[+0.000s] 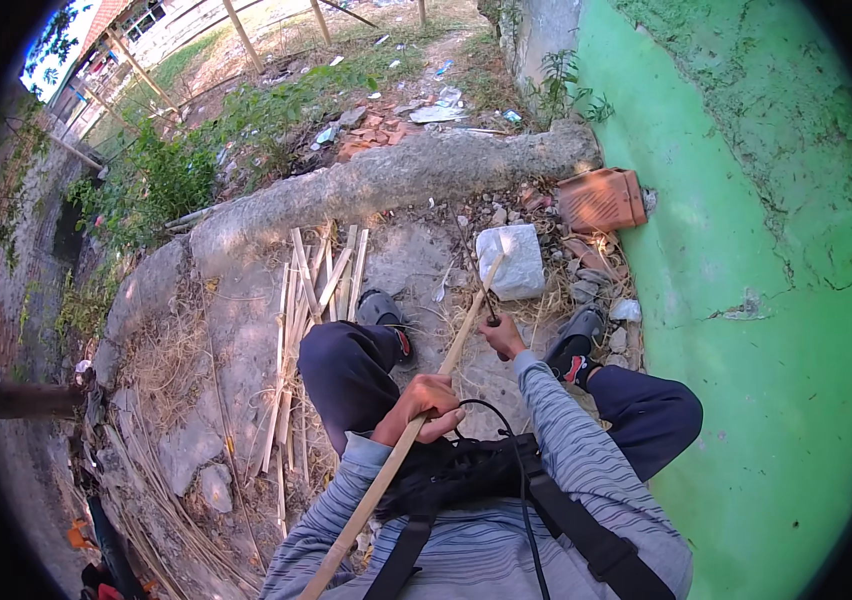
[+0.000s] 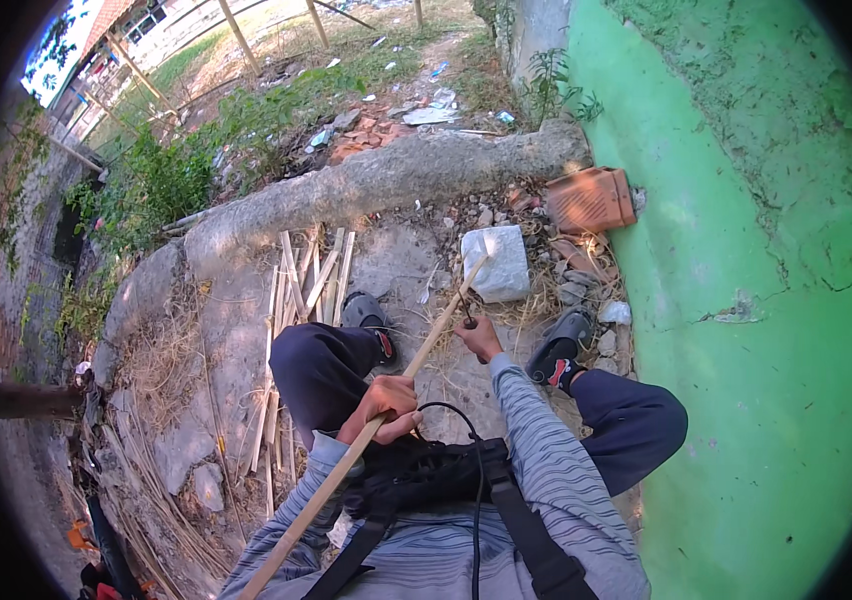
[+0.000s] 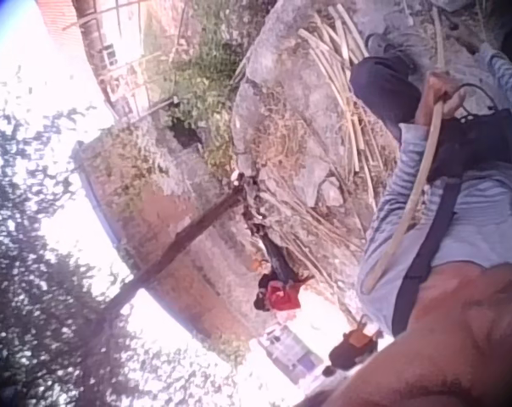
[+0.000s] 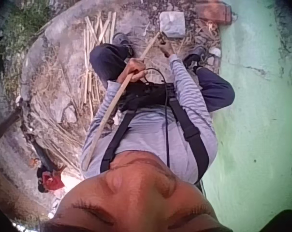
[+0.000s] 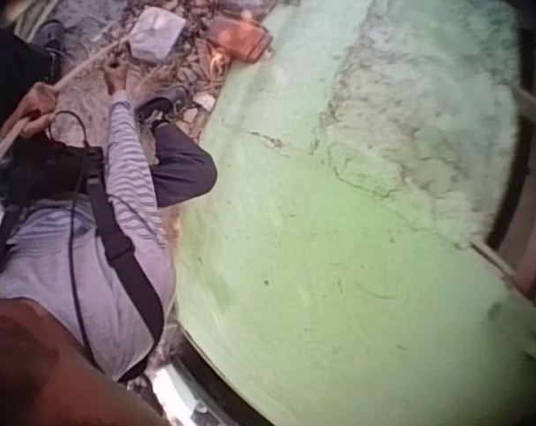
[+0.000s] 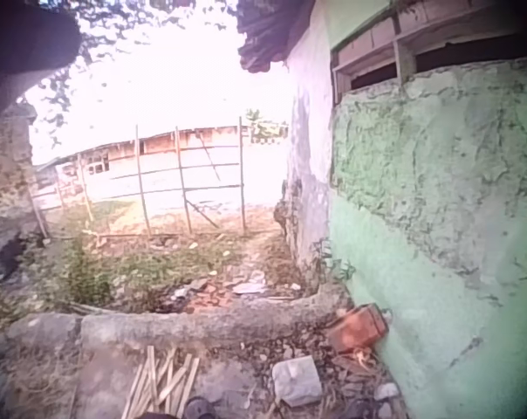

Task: The person scrapes and shaves bamboo sticks using a machete while holding them by hand.

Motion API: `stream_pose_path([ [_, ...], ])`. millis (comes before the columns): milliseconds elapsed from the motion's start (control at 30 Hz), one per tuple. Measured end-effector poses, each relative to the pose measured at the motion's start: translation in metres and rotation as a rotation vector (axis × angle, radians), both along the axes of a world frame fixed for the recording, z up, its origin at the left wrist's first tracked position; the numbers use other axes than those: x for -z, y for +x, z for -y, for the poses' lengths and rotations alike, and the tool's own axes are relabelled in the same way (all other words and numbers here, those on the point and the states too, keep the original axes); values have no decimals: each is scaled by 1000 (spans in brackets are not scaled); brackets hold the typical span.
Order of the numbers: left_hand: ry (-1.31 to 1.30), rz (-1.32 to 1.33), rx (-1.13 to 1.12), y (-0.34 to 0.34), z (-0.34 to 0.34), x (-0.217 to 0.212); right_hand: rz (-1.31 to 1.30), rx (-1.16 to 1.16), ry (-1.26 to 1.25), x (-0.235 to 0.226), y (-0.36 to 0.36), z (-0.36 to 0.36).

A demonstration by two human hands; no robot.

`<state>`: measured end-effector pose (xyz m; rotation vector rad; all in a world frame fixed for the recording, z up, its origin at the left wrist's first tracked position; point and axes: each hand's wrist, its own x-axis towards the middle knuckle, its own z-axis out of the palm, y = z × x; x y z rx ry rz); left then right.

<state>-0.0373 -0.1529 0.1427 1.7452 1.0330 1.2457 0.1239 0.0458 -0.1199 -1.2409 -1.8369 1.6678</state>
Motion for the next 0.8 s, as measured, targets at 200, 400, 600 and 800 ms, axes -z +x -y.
stream_pose_path([
  [200,-26,101,-45,-1,-4,-1,-8,126,-72,5,-3,14],
  [400,-36,72,-58,-17,2,-5,5,-17,36,-1,-15,16],
  [600,-13,178,-122,-25,-7,11,55,84,113,19,-8,-11],
  [800,-34,193,-193,-32,-4,4,-5,-103,234,0,-19,-1],
])
